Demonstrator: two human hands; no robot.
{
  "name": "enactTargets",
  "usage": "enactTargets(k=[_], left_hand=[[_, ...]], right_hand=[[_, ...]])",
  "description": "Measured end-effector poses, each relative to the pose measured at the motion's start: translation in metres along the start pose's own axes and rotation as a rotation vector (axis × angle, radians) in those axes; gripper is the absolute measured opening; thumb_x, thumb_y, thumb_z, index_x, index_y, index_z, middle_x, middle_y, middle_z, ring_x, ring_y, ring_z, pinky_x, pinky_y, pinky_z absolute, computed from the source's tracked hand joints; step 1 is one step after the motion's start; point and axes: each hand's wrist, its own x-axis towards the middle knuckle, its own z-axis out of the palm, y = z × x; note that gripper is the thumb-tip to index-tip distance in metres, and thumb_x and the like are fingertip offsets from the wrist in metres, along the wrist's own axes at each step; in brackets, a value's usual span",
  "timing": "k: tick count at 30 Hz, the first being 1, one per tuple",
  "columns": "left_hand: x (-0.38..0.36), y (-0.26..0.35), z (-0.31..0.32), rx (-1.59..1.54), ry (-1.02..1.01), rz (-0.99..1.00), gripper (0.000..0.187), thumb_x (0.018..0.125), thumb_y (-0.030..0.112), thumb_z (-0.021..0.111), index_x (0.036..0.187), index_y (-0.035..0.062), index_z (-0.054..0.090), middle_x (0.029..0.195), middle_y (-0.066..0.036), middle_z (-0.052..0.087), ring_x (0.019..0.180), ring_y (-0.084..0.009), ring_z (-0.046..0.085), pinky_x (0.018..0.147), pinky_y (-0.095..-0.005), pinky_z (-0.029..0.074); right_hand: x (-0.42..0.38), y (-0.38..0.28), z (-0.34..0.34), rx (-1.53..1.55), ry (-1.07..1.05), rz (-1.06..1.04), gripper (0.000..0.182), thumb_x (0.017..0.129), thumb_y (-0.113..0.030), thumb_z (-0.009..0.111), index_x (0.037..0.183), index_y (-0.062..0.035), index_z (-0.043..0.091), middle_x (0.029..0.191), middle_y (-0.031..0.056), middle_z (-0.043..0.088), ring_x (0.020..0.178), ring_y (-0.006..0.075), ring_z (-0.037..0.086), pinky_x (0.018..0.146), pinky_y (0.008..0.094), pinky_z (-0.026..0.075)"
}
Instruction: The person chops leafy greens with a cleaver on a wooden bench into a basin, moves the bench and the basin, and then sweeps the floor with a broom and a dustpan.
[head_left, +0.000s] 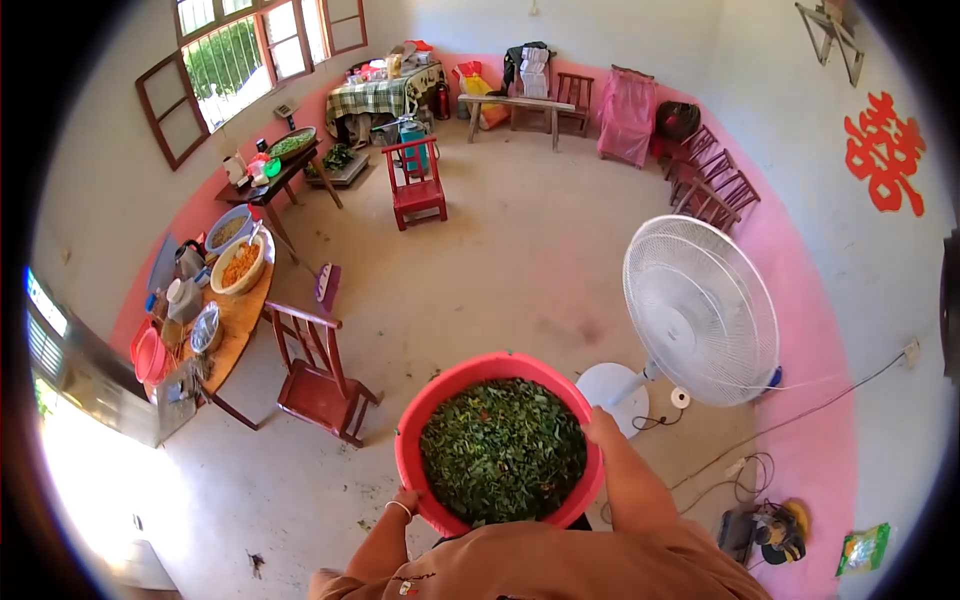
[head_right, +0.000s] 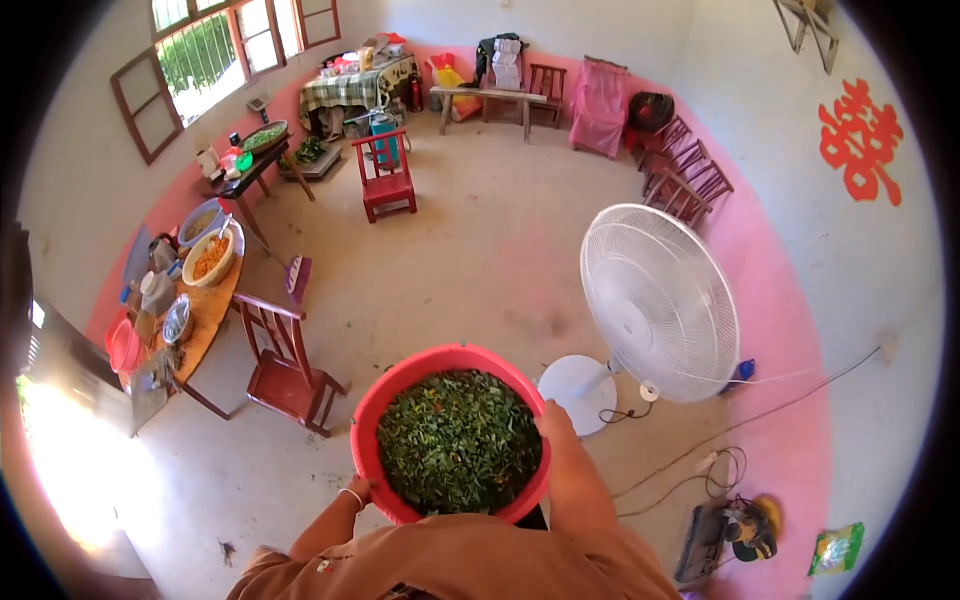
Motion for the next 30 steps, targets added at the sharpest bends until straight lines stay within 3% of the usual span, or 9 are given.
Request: enactTargets(k=[8, 10, 12, 14, 18, 24, 26, 28, 30], left_hand=[[0.054, 0.177, 0.017, -0.381, 0.107, 0.019, 0.055, 0.073, 0.003, 0.061, 0.123, 0.0021, 0.038, 0.108, -0.021, 0.055, 0.086, -0.0369, 0.061, 0.066, -0.0449, 0.056], [0.085, 0.226, 0.033, -0.421, 0.097, 0.165, 0.056, 0.074, 0.001, 0.060, 0.126, 0.0044, 0.039, 0.111, -0.019, 0.055, 0.090, -0.0381, 0.060, 0.072, -0.0491, 0.054], [0.074, 0.246, 0.034, -0.426, 0.119, 0.052, 0.052, 0.074, 0.002, 0.059, 0.123, 0.0059, 0.042, 0.109, -0.017, 0.056, 0.089, -0.0362, 0.061, 0.072, -0.0481, 0.054], [0.090, 0.350, 0.069, -0.499, 0.058, 0.023, 0.042, 0.076, 0.002, 0.058, 0.117, 0.0089, 0.048, 0.106, -0.013, 0.058, 0.088, -0.0323, 0.061, 0.072, -0.0460, 0.054], [0.128, 0.414, 0.094, -0.372, 0.097, 0.153, 0.041, 0.076, 0.001, 0.058, 0.115, 0.0075, 0.045, 0.105, -0.014, 0.058, 0.087, -0.0316, 0.061, 0.072, -0.0441, 0.055], [0.266, 0.552, 0.163, -0.246, 0.097, 0.012, 0.042, 0.076, 0.000, 0.059, 0.117, 0.0012, 0.047, 0.100, -0.017, 0.060, 0.087, -0.0341, 0.061, 0.075, -0.0483, 0.054], [0.344, 0.604, 0.192, -0.135, -0.169, 0.177, 0.042, 0.076, 0.002, 0.060, 0.116, 0.0011, 0.047, 0.098, -0.015, 0.060, 0.084, -0.0327, 0.061, 0.075, -0.0464, 0.054], [0.362, 0.635, 0.223, -0.312, -0.214, 0.002, 0.045, 0.076, 0.003, 0.060, 0.119, 0.0034, 0.046, 0.098, -0.013, 0.059, 0.078, -0.0290, 0.061, 0.067, -0.0428, 0.054], [0.341, 0.718, 0.255, 0.048, -0.040, 0.020, 0.050, 0.077, 0.005, 0.059, 0.125, 0.0080, 0.044, 0.097, -0.013, 0.060, 0.075, -0.0256, 0.060, 0.060, -0.0389, 0.052]], right_hand=[[0.244, -0.130, -0.008, 0.050, -0.075, -0.218, 0.035, 0.078, -0.021, 0.064, 0.105, -0.0030, 0.053, 0.105, 0.0202, 0.060, 0.100, 0.0377, 0.056, 0.084, 0.0450, 0.045], [0.328, -0.160, -0.015, 0.029, 0.248, -0.419, 0.033, 0.078, -0.024, 0.064, 0.104, -0.0043, 0.056, 0.102, 0.0198, 0.061, 0.098, 0.0385, 0.057, 0.082, 0.0467, 0.045], [0.388, -0.179, -0.048, 0.025, -0.095, -0.289, 0.035, 0.079, -0.028, 0.064, 0.105, -0.0059, 0.057, 0.100, 0.0183, 0.063, 0.096, 0.0383, 0.058, 0.080, 0.0478, 0.046], [0.439, -0.206, -0.109, 0.014, -0.094, -0.274, 0.036, 0.079, -0.030, 0.064, 0.105, -0.0058, 0.057, 0.099, 0.0176, 0.063, 0.094, 0.0376, 0.059, 0.079, 0.0478, 0.047], [0.474, -0.217, -0.144, 0.041, -0.062, -0.202, 0.039, 0.079, -0.035, 0.065, 0.105, -0.0059, 0.058, 0.096, 0.0164, 0.064, 0.090, 0.0353, 0.060, 0.076, 0.0473, 0.047], [0.641, -0.213, -0.189, 0.162, -0.099, -0.109, 0.040, 0.079, -0.034, 0.066, 0.106, -0.0057, 0.057, 0.099, 0.0174, 0.063, 0.094, 0.0358, 0.059, 0.081, 0.0463, 0.046], [0.706, -0.189, -0.189, 0.084, 0.015, -0.156, 0.038, 0.079, -0.032, 0.066, 0.104, -0.0050, 0.057, 0.098, 0.0179, 0.063, 0.094, 0.0352, 0.060, 0.080, 0.0461, 0.046], [0.724, -0.164, -0.214, 0.050, -0.032, -0.053, 0.036, 0.079, -0.028, 0.065, 0.105, -0.0053, 0.058, 0.099, 0.0187, 0.063, 0.096, 0.0366, 0.059, 0.082, 0.0460, 0.046], [0.768, -0.127, -0.205, 0.320, 0.069, -0.196, 0.034, 0.077, -0.024, 0.066, 0.105, -0.0057, 0.059, 0.099, 0.0199, 0.063, 0.095, 0.0389, 0.058, 0.083, 0.0456, 0.046]])
